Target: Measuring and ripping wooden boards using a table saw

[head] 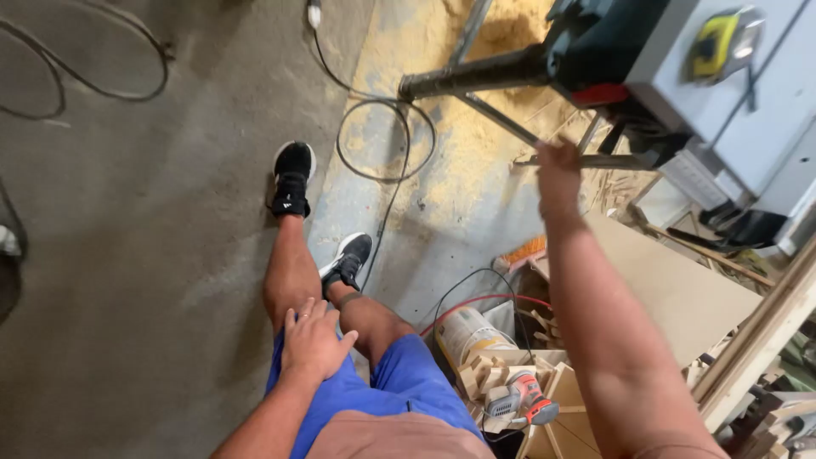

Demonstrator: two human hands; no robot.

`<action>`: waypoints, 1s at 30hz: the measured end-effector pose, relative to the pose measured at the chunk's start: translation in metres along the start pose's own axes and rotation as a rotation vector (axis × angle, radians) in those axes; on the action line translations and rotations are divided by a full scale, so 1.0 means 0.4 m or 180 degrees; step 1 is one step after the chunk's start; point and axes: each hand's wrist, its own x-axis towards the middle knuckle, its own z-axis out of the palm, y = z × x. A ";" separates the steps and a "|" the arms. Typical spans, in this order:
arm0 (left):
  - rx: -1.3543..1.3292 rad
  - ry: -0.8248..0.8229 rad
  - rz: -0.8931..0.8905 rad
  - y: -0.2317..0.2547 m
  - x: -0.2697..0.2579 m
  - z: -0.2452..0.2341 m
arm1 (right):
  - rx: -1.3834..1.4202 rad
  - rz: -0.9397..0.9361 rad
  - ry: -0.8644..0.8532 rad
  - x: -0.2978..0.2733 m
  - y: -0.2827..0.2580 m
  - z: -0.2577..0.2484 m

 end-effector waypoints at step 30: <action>-0.0218 0.2670 0.3220 0.733 0.031 -0.724 | 0.4937 0.0023 -0.0086 0.647 0.371 0.211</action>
